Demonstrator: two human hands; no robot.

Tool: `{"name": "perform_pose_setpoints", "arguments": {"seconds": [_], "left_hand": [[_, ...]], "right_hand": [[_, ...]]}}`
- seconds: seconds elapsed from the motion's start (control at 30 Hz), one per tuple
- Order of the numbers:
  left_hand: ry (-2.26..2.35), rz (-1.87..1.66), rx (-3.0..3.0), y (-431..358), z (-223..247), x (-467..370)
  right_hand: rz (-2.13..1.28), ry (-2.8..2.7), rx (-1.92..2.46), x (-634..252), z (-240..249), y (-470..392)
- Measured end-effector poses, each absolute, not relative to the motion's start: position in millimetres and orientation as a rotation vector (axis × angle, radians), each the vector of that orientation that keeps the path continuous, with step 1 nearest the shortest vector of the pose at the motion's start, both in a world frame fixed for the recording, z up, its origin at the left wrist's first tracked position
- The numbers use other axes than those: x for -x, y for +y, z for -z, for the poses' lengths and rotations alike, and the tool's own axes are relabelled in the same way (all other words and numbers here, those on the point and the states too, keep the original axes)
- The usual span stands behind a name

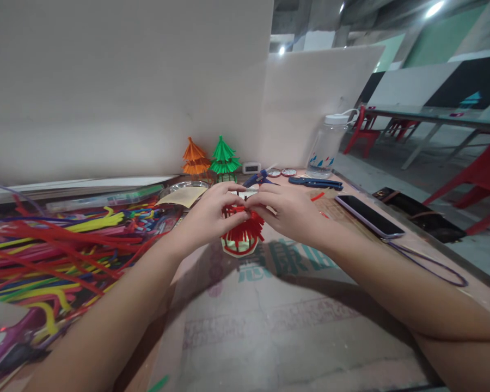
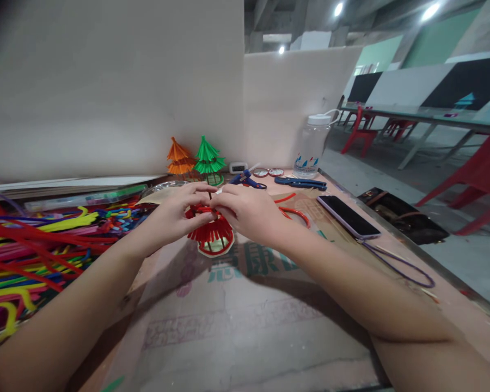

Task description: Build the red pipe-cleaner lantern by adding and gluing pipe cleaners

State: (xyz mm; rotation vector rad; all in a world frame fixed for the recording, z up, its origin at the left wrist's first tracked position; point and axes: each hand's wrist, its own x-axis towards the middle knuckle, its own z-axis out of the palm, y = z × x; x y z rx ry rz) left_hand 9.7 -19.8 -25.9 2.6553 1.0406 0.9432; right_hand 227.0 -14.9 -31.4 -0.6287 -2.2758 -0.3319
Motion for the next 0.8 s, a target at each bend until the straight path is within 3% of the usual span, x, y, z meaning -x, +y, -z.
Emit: {"name": "perform_pose_setpoints", "arguments": {"seconds": [0.8], "left_hand": [[1.023, -0.923, -2.661, -19.4, 26.9, -7.0]], "right_hand": [[0.293, -2.294, 0.626, -227.3, 33.8, -12.3]]}}
